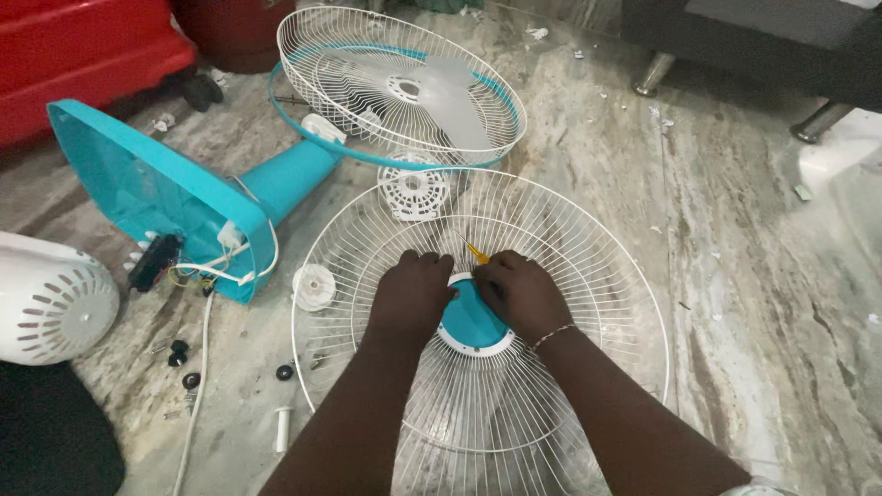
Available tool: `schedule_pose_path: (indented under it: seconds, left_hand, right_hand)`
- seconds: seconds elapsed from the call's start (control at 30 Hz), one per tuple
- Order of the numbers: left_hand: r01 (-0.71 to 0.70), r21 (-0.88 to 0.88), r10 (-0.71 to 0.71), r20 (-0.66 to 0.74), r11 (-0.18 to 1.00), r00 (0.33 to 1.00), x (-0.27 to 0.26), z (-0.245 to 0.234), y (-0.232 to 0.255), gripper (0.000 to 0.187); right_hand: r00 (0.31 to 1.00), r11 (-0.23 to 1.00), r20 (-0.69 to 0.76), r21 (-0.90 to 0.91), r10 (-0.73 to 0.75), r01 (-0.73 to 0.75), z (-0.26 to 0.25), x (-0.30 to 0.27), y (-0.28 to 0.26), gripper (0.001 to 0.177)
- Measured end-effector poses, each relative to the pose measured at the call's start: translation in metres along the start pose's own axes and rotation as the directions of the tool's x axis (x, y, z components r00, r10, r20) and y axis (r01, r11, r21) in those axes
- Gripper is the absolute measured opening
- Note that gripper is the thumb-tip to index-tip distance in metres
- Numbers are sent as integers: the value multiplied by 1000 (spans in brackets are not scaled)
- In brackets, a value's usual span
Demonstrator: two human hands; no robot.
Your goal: The person assembles a table fan by attaching the fan blade to the motor housing and securing it with a nut using a screwdriver. They then attach the front grill to the assembly.
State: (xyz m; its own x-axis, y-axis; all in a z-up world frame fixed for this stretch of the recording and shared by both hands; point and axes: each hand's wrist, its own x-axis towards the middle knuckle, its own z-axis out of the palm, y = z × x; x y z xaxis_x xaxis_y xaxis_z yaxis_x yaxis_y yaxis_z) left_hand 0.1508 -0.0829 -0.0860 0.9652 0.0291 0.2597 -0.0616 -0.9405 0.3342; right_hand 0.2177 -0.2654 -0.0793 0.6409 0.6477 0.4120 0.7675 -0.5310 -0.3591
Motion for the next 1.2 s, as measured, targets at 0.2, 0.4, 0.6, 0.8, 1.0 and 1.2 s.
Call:
schedule_pose_path:
  seconds: [0.2,0.4,0.6,0.8,1.0,1.2]
  left_hand:
    - [-101,94,91,101,990,991,37,22,4,14]
    - [-160,106,139,189,981,972,51,25,-1,27]
    - [-40,222,-6,202,974,979,47,19,-5,11]
    - [-155,235,176,-73,960,982,0,10,8,21]
    - [-185,245,206,-65,952,976,-6,7,16,32]
    - [-161,165,166,-18,973,986,1,16,15,30]
  right_hand:
    - [1000,1000,-10,-3,2,-2,-2,5,7,22]
    - [981,998,180,4,66,-68,-16,24,15,19]
    - [982,986,117,47,151,-157,-10,18,13,22]
    - [967,966,70,63,245,-250,-4,16,20,23]
    - [937,927,97,144,336,-347,-3,12,21,26]
    - [926,910,125,178,357,-375,-7,13,19,29]
